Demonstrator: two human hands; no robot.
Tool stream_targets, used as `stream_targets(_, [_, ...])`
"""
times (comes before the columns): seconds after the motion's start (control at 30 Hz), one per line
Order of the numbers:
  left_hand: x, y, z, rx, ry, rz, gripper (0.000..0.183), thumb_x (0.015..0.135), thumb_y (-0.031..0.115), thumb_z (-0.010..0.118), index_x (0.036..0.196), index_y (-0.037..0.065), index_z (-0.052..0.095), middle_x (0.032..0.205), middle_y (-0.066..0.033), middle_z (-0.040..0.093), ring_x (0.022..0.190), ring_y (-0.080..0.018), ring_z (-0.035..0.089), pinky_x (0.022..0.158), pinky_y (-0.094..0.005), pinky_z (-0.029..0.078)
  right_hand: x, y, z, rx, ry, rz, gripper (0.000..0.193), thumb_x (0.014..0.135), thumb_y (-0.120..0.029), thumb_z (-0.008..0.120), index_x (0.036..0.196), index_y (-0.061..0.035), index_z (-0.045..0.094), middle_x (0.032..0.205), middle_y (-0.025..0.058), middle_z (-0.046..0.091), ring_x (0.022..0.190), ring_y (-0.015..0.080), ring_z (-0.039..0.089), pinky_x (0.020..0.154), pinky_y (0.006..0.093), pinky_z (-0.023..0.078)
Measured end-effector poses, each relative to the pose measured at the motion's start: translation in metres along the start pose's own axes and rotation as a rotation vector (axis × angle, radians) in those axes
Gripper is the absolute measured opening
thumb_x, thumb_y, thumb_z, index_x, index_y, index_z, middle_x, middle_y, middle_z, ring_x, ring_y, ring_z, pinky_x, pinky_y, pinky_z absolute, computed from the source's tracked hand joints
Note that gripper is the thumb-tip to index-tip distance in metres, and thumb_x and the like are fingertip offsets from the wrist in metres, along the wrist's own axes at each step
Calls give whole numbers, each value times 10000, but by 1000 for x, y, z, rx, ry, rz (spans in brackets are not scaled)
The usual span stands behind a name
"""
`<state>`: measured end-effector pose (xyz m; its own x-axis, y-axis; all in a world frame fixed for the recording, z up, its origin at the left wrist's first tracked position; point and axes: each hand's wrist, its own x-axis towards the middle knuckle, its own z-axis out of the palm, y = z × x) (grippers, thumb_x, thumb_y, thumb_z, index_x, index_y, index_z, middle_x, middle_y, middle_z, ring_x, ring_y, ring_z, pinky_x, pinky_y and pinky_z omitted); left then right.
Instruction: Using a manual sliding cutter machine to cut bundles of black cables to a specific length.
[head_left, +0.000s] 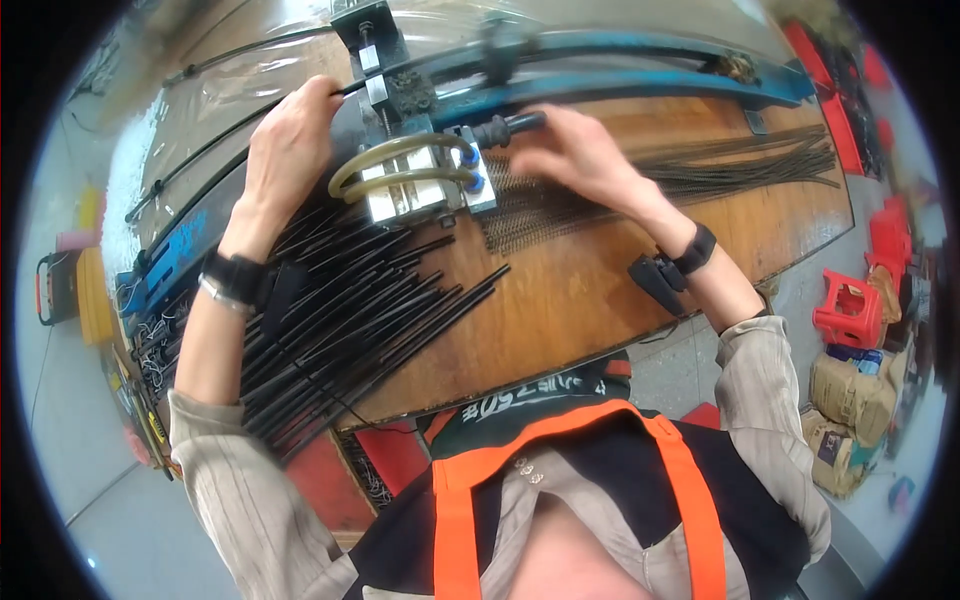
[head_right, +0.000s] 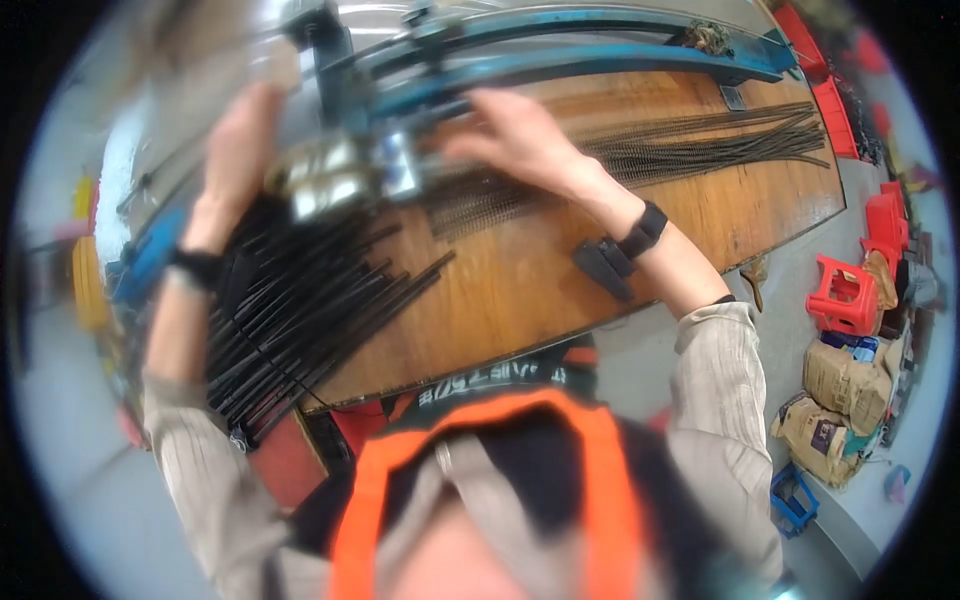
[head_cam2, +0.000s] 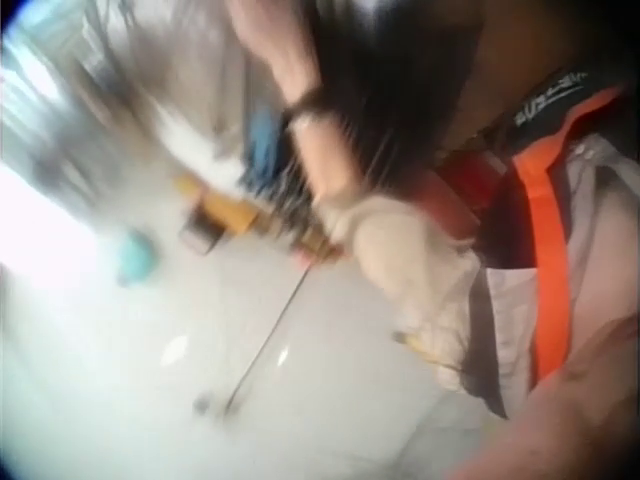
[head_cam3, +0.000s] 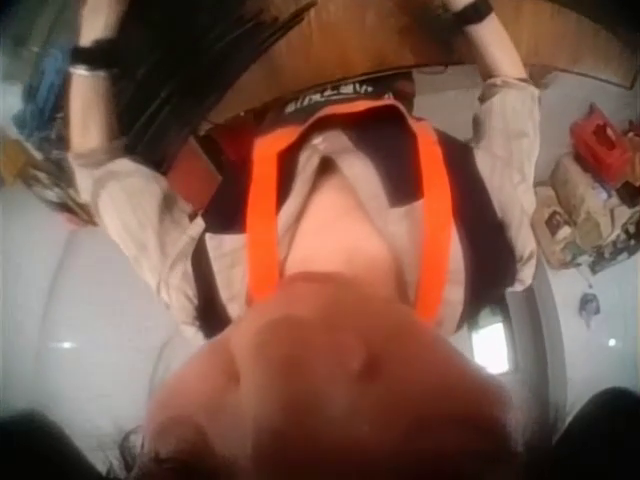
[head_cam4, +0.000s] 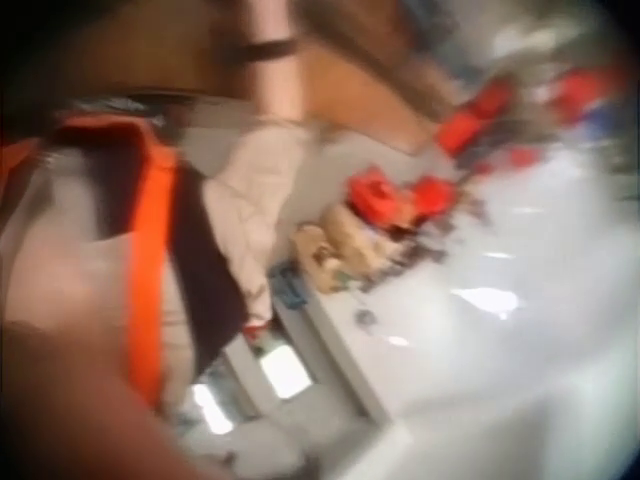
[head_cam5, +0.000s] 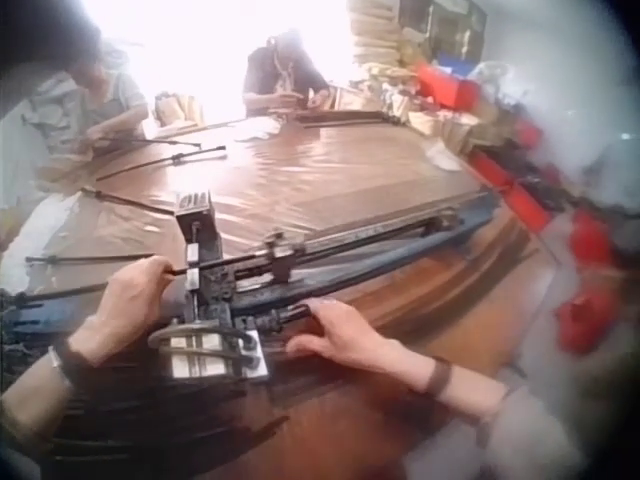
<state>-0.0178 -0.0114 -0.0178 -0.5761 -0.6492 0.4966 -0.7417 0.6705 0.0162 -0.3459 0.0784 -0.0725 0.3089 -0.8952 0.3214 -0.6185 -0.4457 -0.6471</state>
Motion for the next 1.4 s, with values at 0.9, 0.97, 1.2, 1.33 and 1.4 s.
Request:
stream_targets(0.9, [-159, 89, -44, -106, -209, -217, 170, 849, 202, 732, 954, 97, 650, 767, -62, 521, 744, -245, 554, 599, -368, 470, -27, -49, 16, -46, -112, -356, 212, 771, -167, 787, 953, -82, 720, 773, 79, 596, 760, 273, 580, 664, 383, 480])
stream_targets(0.97, [-144, 106, -50, -164, -223, -197, 163, 856, 194, 728, 965, 100, 652, 750, -64, 514, 713, -244, 554, 579, -367, 471, -33, -55, 17, -51, -73, -342, 211, 774, -167, 786, 958, -83, 727, 760, 77, 596, 744, 273, 583, 660, 381, 488])
stream_targets(1.2, [-109, 144, -55, -279, -223, -174, 154, 878, 185, 715, 1002, 109, 665, 677, -69, 494, 596, -256, 563, 514, -371, 467, -52, -45, 34, 209, -16, -225, 237, 772, -186, 782, 989, -105, 732, 635, 39, 549, 592, 237, 567, 561, 356, 490])
stream_targets(1.33, [-97, 152, -62, -252, -347, -140, 142, 892, 182, 697, 1014, 117, 664, 672, -75, 511, 589, -270, 583, 485, -384, 459, -59, -45, 18, -174, 65, -419, 345, 760, -197, 786, 1087, -120, 706, 660, 26, 564, 617, 199, 583, 534, 329, 498])
stream_targets(1.4, [-88, 159, -61, -205, -390, -78, 143, 894, 162, 683, 1025, 109, 657, 689, -79, 521, 604, -276, 589, 489, -393, 461, -64, -45, 12, -337, 22, -518, 466, 732, -199, 800, 1172, -124, 667, 684, 11, 578, 622, 177, 581, 512, 314, 502])
